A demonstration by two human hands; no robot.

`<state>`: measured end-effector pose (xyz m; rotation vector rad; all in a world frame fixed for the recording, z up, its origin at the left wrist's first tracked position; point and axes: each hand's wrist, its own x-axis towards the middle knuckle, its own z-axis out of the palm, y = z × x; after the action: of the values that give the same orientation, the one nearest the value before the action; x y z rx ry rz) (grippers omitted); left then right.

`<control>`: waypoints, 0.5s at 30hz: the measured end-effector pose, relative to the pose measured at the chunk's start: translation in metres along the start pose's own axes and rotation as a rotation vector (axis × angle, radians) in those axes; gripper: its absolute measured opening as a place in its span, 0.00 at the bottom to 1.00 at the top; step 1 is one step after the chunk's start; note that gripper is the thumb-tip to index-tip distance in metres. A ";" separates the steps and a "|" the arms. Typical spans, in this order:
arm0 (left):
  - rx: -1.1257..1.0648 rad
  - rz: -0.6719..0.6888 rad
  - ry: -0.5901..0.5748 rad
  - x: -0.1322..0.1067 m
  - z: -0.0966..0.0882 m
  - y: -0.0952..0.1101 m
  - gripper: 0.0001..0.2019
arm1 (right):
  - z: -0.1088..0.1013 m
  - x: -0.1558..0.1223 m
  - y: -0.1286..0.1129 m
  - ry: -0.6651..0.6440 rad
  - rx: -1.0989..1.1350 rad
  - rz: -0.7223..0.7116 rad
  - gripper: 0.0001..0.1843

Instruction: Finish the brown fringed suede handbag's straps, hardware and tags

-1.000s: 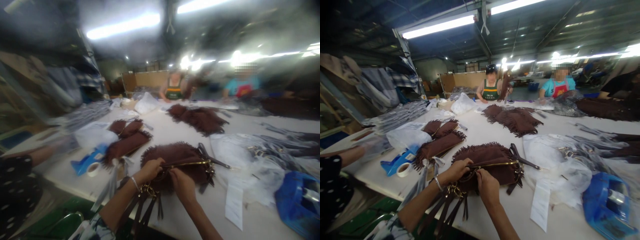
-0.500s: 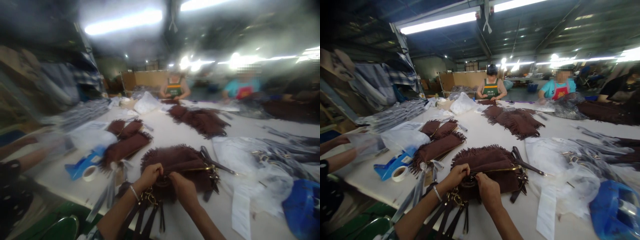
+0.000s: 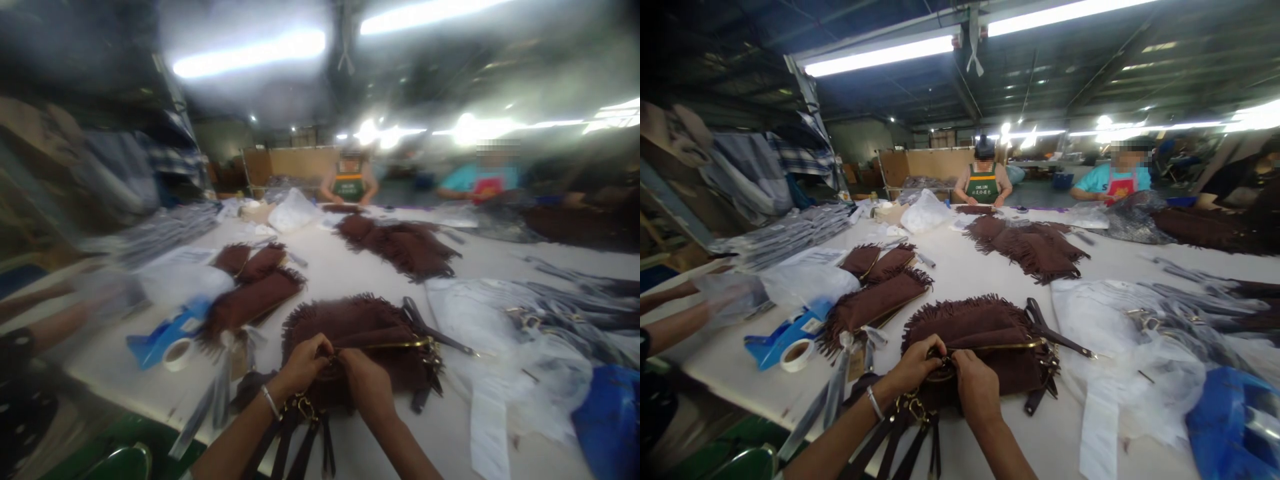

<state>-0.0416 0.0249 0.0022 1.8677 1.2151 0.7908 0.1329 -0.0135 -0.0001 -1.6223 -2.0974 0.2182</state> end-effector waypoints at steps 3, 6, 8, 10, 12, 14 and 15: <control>-0.075 -0.010 0.009 0.001 0.001 -0.001 0.09 | -0.001 0.000 -0.005 -0.001 -0.112 0.022 0.11; -0.187 -0.024 0.012 0.002 0.002 -0.004 0.08 | -0.001 0.001 -0.007 0.008 -0.137 0.030 0.10; -0.257 -0.037 0.017 0.003 0.003 -0.008 0.09 | -0.001 0.002 -0.007 0.003 -0.141 0.033 0.10; -0.326 -0.049 0.024 0.003 0.004 -0.013 0.10 | -0.001 0.003 -0.007 -0.008 -0.152 0.028 0.10; -0.383 -0.056 0.027 0.004 0.005 -0.018 0.09 | -0.002 0.004 -0.008 -0.019 -0.169 0.010 0.10; -0.415 -0.057 0.028 0.004 0.005 -0.021 0.09 | -0.003 0.006 -0.008 -0.027 -0.192 -0.026 0.10; -0.422 -0.058 0.027 0.004 0.006 -0.022 0.08 | -0.003 0.007 -0.008 -0.032 -0.201 -0.051 0.10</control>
<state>-0.0456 0.0331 -0.0192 1.4762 1.0194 0.9592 0.1259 -0.0093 0.0078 -1.6849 -2.2426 0.0169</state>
